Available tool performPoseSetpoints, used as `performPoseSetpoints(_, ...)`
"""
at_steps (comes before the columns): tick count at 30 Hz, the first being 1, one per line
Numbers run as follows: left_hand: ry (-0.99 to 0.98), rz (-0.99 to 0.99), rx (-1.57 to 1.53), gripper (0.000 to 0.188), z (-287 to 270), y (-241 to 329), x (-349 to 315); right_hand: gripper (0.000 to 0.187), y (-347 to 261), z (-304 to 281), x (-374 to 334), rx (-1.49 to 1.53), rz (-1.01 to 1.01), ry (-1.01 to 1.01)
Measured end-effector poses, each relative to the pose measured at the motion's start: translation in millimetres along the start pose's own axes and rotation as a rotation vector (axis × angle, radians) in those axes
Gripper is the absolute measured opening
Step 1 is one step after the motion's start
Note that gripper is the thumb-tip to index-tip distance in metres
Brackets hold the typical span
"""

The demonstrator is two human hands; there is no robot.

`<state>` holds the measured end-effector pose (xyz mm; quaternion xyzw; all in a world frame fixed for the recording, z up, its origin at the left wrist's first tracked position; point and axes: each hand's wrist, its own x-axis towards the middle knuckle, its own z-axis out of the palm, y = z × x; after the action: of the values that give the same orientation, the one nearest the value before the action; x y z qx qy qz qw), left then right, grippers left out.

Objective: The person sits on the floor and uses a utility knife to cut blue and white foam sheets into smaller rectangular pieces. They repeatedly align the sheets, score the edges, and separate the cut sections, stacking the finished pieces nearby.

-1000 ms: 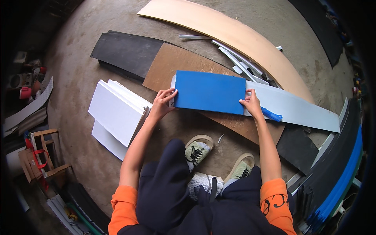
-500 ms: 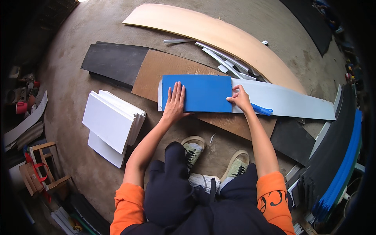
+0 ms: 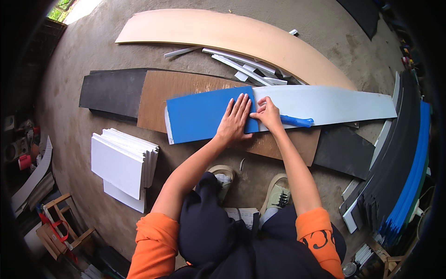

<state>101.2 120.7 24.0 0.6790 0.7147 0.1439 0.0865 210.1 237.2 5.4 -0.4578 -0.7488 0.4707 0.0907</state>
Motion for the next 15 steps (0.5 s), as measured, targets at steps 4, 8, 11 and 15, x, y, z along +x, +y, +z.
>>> performPoseSetpoints(4, -0.009, -0.015, 0.056, 0.103, 0, 4, -2, 0.046, -5, 5, -9, 0.038, -0.024, 0.042)
performPoseSetpoints(8, -0.068, -0.007, 0.186, 0.103, -3, 13, 5, 0.035, 1, 2, -16, 0.046, -0.136, 0.126)
performPoseSetpoints(11, -0.077, 0.007, 0.072, 0.093, -8, 2, 7, 0.026, 14, -16, -27, -0.055, -0.27, 0.255)
performPoseSetpoints(15, -0.278, -0.086, 0.18, 0.082, -22, -5, 7, 0.032, 17, -61, -60, -0.63, -0.42, 0.363)
